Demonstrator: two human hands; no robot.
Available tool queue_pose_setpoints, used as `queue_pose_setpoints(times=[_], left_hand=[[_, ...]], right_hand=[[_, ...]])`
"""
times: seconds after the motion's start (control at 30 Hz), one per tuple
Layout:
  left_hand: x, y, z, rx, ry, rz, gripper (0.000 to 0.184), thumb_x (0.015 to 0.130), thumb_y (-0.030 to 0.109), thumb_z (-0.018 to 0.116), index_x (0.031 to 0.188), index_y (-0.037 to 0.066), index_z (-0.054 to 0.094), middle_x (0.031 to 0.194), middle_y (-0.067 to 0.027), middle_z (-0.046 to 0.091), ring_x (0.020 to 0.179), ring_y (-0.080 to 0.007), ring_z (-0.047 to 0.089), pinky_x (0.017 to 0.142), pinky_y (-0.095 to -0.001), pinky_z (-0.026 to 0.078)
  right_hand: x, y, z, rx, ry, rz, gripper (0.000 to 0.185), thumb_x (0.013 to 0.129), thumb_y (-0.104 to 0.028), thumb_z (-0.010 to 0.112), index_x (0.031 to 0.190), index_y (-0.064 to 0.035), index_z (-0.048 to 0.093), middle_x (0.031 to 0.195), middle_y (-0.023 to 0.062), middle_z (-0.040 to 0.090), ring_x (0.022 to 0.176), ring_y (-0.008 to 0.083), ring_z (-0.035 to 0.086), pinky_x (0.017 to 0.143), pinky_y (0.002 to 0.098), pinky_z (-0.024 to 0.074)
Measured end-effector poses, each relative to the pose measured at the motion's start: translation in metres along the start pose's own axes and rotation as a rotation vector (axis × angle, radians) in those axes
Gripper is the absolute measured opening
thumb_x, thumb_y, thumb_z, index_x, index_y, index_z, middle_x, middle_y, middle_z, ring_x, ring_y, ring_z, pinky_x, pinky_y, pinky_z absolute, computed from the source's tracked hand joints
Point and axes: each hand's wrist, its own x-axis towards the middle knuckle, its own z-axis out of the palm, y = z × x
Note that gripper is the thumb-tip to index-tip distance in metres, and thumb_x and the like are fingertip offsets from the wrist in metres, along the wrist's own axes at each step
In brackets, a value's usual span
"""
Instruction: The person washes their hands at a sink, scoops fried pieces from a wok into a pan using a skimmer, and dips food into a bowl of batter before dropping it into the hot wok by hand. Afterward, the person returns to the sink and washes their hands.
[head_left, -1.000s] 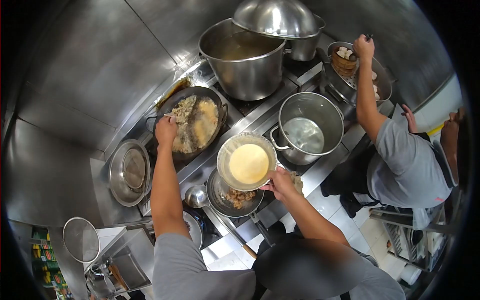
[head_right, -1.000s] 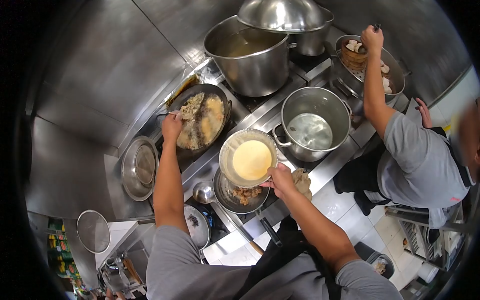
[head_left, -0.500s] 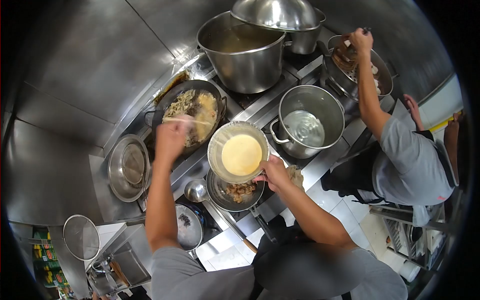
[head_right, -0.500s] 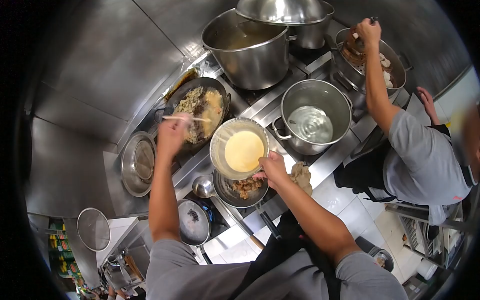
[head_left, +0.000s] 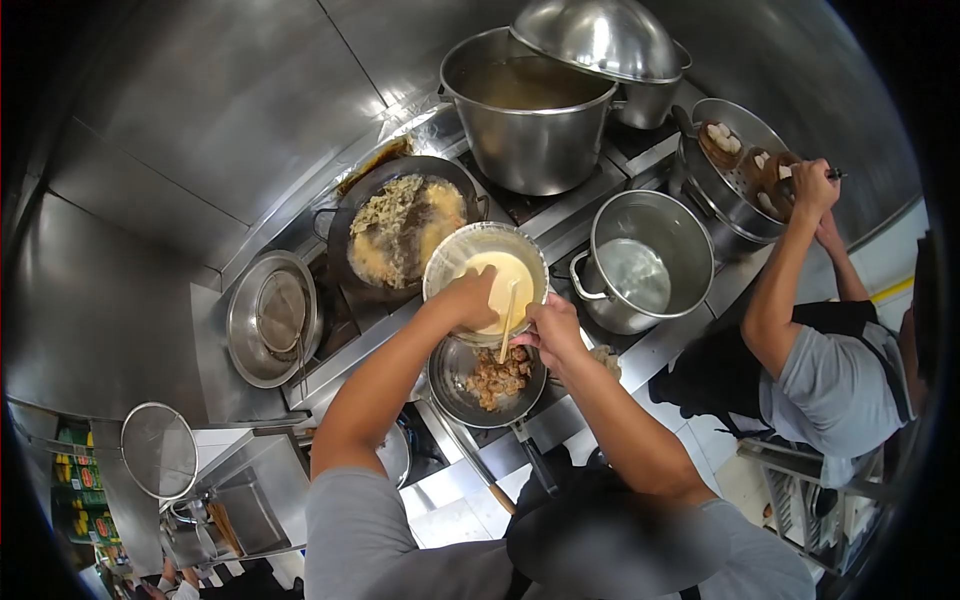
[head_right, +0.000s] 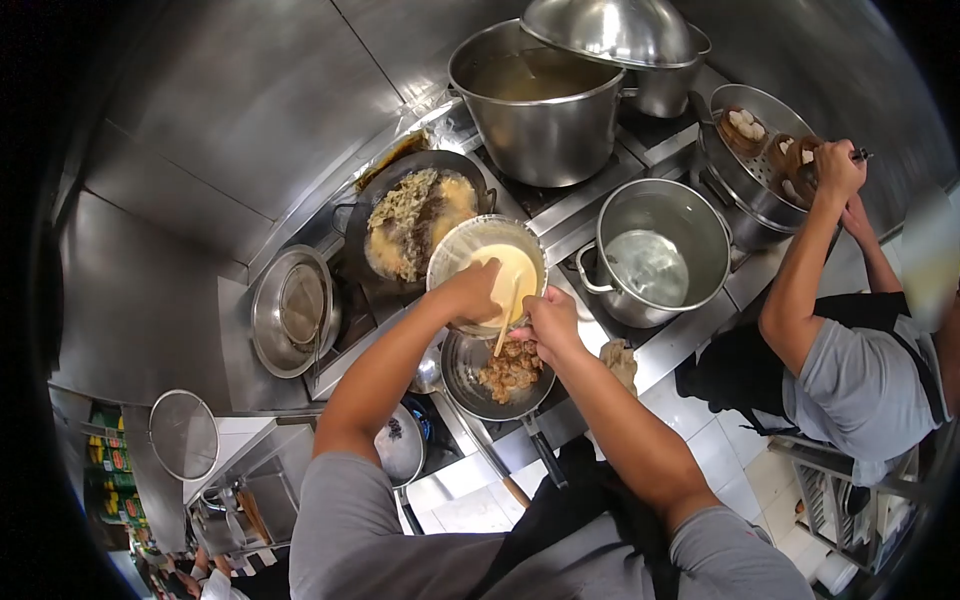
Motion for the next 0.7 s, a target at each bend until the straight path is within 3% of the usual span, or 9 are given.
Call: queue_pose_setpoints(times=[0.13, 0.2, 0.27, 0.37, 0.43, 0.53, 0.6, 0.67, 0.7], left_hand=[[0.034, -0.038, -0.007, -0.054, -0.013, 0.170, 0.055, 0.068, 0.023, 0.071, 0.117, 0.001, 0.058, 0.117, -0.0218, 0.061, 0.110, -0.0345, 0.059, 0.093, -0.0413, 0.048], [0.028, -0.038, -0.064, -0.091, -0.057, 0.171, 0.045, 0.071, 0.022, 0.073, 0.111, 0.002, 0.064, 0.107, -0.0186, 0.066, 0.100, -0.0309, 0.063, 0.088, -0.0389, 0.049], [0.037, -0.066, -0.102, -0.225, 0.109, 0.234, 0.035, 0.073, 0.012, 0.071, 0.107, 0.004, 0.066, 0.097, -0.0142, 0.068, 0.087, -0.0239, 0.066, 0.077, -0.0345, 0.053], [0.061, -0.094, -0.147, -0.555, 0.099, 0.033, 0.028, 0.077, 0.005, 0.066, 0.104, 0.004, 0.067, 0.092, -0.0102, 0.068, 0.078, -0.0188, 0.066, 0.067, -0.0312, 0.054], [0.106, -0.127, -0.138, -0.698, 0.169, -0.005, 0.024, 0.075, 0.000, 0.061, 0.098, 0.003, 0.068, 0.081, -0.0088, 0.068, 0.066, -0.0180, 0.065, 0.058, -0.0307, 0.054], [0.160, -0.154, -0.107, -0.913, 0.070, -0.147, 0.023, 0.073, -0.001, 0.062, 0.094, 0.001, 0.068, 0.079, -0.0080, 0.068, 0.068, -0.0200, 0.066, 0.058, -0.0316, 0.054], [0.195, -0.171, -0.080, -0.898, 0.098, -0.197, 0.020, 0.070, 0.001, 0.062, 0.089, -0.002, 0.069, 0.079, -0.0107, 0.068, 0.070, -0.0217, 0.065, 0.063, -0.0338, 0.055], [0.222, -0.191, -0.058, -0.614, 0.218, -0.237, 0.022, 0.069, 0.006, 0.063, 0.088, -0.004, 0.069, 0.084, -0.0186, 0.069, 0.080, -0.0295, 0.068, 0.073, -0.0380, 0.054], [0.245, -0.215, -0.044, -0.565, 0.220, -0.230, 0.021, 0.072, 0.003, 0.060, 0.091, -0.002, 0.069, 0.081, -0.0154, 0.068, 0.076, -0.0286, 0.067, 0.065, -0.0377, 0.053]], right_hand=[[0.011, -0.011, 0.016, 0.040, 0.064, -0.007, 0.021, 0.081, -0.001, 0.052, 0.101, 0.0028, 0.057, 0.089, 0.0110, 0.064, 0.071, 0.0196, 0.068, 0.051, 0.0301, 0.0603], [0.018, -0.014, 0.021, 0.048, 0.078, -0.024, 0.034, 0.080, 0.002, 0.049, 0.113, 0.0045, 0.054, 0.086, 0.0100, 0.064, 0.064, 0.0157, 0.065, 0.048, 0.0250, 0.0600], [0.023, -0.018, 0.025, 0.041, 0.096, -0.028, 0.034, 0.080, 0.001, 0.049, 0.113, 0.0045, 0.054, 0.087, 0.0098, 0.063, 0.065, 0.0156, 0.065, 0.050, 0.0262, 0.0606], [0.027, -0.020, 0.024, 0.026, 0.110, -0.021, 0.032, 0.079, 0.001, 0.050, 0.111, 0.0041, 0.055, 0.086, 0.0078, 0.062, 0.068, 0.0149, 0.065, 0.052, 0.0276, 0.0605], [0.026, -0.021, 0.020, 0.021, 0.121, -0.019, 0.031, 0.079, 0.001, 0.051, 0.110, 0.0040, 0.055, 0.085, 0.0074, 0.062, 0.068, 0.0152, 0.065, 0.052, 0.0278, 0.0603], [0.023, -0.019, 0.010, 0.030, 0.126, -0.012, 0.030, 0.079, 0.001, 0.052, 0.108, 0.0040, 0.055, 0.083, 0.0063, 0.060, 0.067, 0.0161, 0.065, 0.053, 0.0291, 0.0607], [0.020, -0.015, 0.003, 0.073, 0.162, -0.010, 0.011, 0.079, 0.001, 0.053, 0.090, 0.0014, 0.054, 0.085, 0.0099, 0.061, 0.068, 0.0191, 0.065, 0.050, 0.0291, 0.0600], [0.020, -0.010, -0.005, 0.063, 0.185, -0.006, 0.007, 0.079, 0.001, 0.053, 0.086, 0.0004, 0.053, 0.085, 0.0101, 0.061, 0.068, 0.0192, 0.066, 0.051, 0.0298, 0.0604], [0.018, -0.009, -0.010, 0.063, 0.182, 0.006, 0.008, 0.079, 0.001, 0.053, 0.086, 0.0007, 0.054, 0.084, 0.0102, 0.062, 0.068, 0.0192, 0.066, 0.051, 0.0299, 0.0605]])
